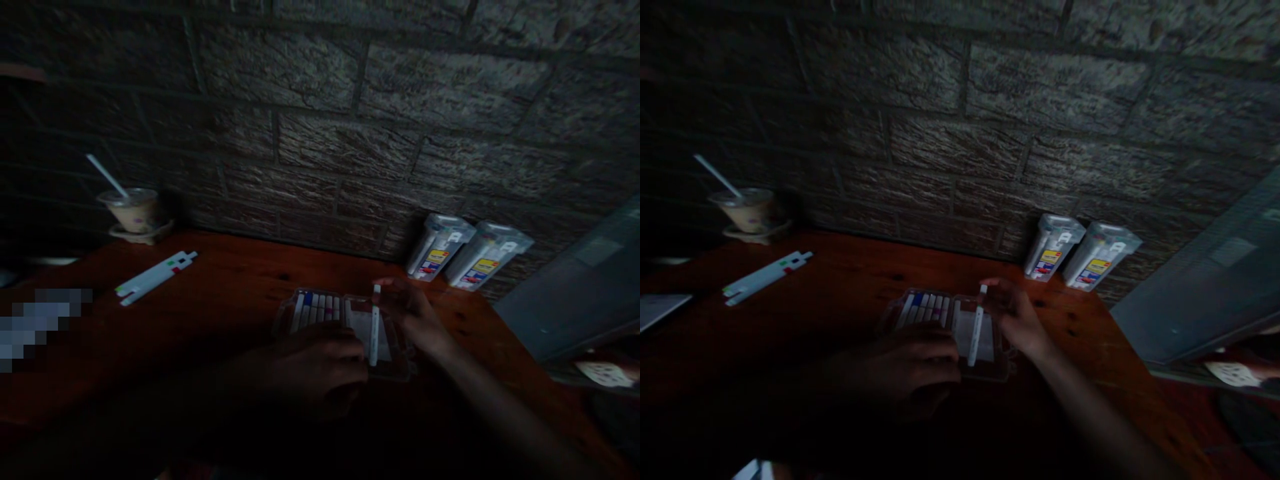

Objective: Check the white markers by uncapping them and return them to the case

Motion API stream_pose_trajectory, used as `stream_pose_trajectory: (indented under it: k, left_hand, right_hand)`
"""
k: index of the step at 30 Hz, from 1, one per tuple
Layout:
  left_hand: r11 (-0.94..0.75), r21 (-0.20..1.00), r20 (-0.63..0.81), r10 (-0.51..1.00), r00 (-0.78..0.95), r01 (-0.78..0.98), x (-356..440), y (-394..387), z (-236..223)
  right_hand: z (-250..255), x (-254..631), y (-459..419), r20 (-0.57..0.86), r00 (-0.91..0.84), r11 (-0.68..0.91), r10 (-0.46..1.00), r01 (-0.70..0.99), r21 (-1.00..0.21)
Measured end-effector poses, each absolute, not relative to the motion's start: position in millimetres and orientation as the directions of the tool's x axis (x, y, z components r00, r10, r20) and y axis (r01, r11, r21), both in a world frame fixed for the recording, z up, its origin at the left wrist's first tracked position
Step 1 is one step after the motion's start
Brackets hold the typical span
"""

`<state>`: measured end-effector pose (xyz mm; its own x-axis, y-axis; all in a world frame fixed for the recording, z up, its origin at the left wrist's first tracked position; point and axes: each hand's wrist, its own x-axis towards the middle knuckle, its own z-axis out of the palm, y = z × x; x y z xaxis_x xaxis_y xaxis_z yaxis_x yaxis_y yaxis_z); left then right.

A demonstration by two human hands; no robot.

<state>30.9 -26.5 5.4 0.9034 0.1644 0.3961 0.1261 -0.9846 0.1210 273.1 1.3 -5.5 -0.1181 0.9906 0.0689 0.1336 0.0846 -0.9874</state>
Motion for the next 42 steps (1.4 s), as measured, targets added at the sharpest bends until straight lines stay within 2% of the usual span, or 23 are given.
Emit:
stream_pose_trajectory:
  k: [9, 16, 22, 36, 38, 42]
  left_hand:
    - [-0.987, 0.109, 0.539, 0.161, 0.827, 0.121, 33.6, -30.0, -2.1]
    - [-0.988, 0.147, 0.472, 0.103, 0.876, 0.037, 36.4, -32.2, 1.9]
    - [-0.986, 0.165, 0.470, 0.085, 0.879, 0.007, 38.6, -29.9, -4.8]
    - [-0.986, 0.165, 0.488, 0.093, 0.868, 0.013, 37.0, -30.7, -4.9]
    - [-0.983, 0.176, 0.498, 0.138, 0.856, 0.056, 35.2, -26.7, -4.2]
    - [-0.936, 0.242, 0.540, 0.350, 0.765, 0.257, 29.9, -12.7, -1.2]
  right_hand:
    - [-0.1, 261.1, -9.0, 0.083, -0.145, 0.108, 0.986, 0.171, -0.979]
    - [-3.5, 261.2, -9.9, 0.083, -0.145, 0.108, 0.986, 0.177, -0.978]
    - [-11.8, 265.2, -4.1, 0.221, -0.177, 0.264, 0.959, 0.269, -0.926]
    - [-15.3, 266.2, -0.4, 0.191, -0.113, 0.212, 0.975, 0.225, -0.951]
    - [-15.3, 267.2, 0.4, 0.191, -0.113, 0.213, 0.975, 0.230, -0.950]
    - [-17.2, 267.5, 0.9, 0.178, -0.136, 0.208, 0.975, 0.257, -0.944]
